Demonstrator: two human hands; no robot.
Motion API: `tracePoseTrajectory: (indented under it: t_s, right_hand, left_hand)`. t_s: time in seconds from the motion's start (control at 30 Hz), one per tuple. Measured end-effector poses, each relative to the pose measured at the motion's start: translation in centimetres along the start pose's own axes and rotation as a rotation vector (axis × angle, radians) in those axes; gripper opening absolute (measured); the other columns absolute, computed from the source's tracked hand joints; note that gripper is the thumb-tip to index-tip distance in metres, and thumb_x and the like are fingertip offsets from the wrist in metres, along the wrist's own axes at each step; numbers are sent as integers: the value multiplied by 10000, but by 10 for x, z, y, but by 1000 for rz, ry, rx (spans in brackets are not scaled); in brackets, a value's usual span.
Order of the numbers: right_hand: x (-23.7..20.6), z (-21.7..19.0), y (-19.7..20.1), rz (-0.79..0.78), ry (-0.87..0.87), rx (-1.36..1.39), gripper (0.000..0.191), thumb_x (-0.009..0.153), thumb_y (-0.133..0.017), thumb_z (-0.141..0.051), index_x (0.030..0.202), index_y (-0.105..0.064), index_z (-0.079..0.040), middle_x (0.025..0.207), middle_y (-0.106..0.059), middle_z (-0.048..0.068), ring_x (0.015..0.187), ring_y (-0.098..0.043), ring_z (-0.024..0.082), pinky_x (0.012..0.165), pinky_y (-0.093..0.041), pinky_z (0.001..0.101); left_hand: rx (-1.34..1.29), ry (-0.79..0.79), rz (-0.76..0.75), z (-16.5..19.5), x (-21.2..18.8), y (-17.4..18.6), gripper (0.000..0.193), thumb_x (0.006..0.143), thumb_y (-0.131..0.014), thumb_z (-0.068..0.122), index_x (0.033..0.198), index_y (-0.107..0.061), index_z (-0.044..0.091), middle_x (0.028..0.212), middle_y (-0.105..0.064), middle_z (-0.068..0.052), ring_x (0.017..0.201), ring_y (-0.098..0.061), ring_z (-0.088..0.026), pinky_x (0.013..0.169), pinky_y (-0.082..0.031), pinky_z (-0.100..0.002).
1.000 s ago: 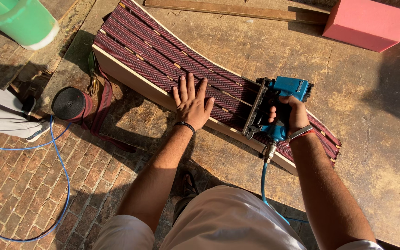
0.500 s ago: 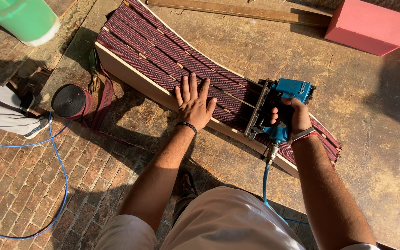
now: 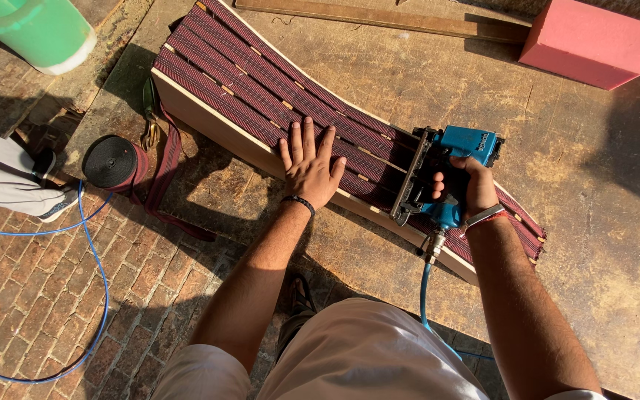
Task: The person uses a pneumatic staple gun to attach red webbing strips to a curved wooden chair frame. They repeatedly staple along the webbing, trim excess with scissors, and reposition the frame on the workbench.
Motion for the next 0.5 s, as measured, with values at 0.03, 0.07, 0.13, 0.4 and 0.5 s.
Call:
tracePoseTrajectory:
  t_s: [0.03, 0.07, 0.13, 0.4, 0.5]
  right_hand:
    - [0, 0, 0, -3, -3, 0, 291, 883, -564, -235, 1108, -549, -50, 752, -651, 71, 605, -629, 155, 590, -577, 327]
    - [0, 1, -1, -6, -6, 1, 296, 883, -562, -239, 1107, -555, -45, 751, -652, 70, 605, -630, 154, 590, -579, 327]
    - [0, 1, -2, -32, -3, 17, 290, 895, -572, -232, 1093, -550, -22, 756, -652, 73, 607, -626, 159, 588, -576, 329]
    - [2, 2, 1, -14, 1, 5, 281, 879, -570, -228, 1097, -552, -52, 758, -654, 70, 608, -628, 155, 591, -575, 328]
    - [1, 0, -1, -28, 15, 4, 284, 885, -569, -224, 1098, -548, -36, 760, -651, 74, 608, -626, 156, 591, -577, 335]
  left_hand:
    - [2, -1, 0, 0, 0, 0, 700, 1045, -375, 596, 1654, -231, 283, 1723, 43, -182, 1581, 95, -371, 1222, 135, -604]
    - [6, -2, 3, 0, 0, 0, 701, 1044, -375, 597, 1654, -231, 282, 1723, 43, -181, 1581, 95, -370, 1222, 135, -604]
    - [16, -5, 10, 0, 0, 1, 704, 1044, -376, 598, 1654, -230, 281, 1722, 43, -179, 1582, 95, -367, 1223, 134, -604]
    - [12, 3, -3, -1, 0, 0, 706, 1041, -371, 603, 1655, -223, 288, 1722, 53, -178, 1579, 100, -367, 1220, 137, -602]
    - [17, 3, 0, -1, 0, 0, 705, 1045, -368, 607, 1656, -220, 288, 1723, 54, -176, 1580, 100, -366, 1221, 137, -602]
Point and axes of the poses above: each hand's wrist, its own x-axis towards the middle knuckle, its own y-axis out of the back of the hand, z = x × y, the point moved 9 cm from there along x, towards the middle knuckle
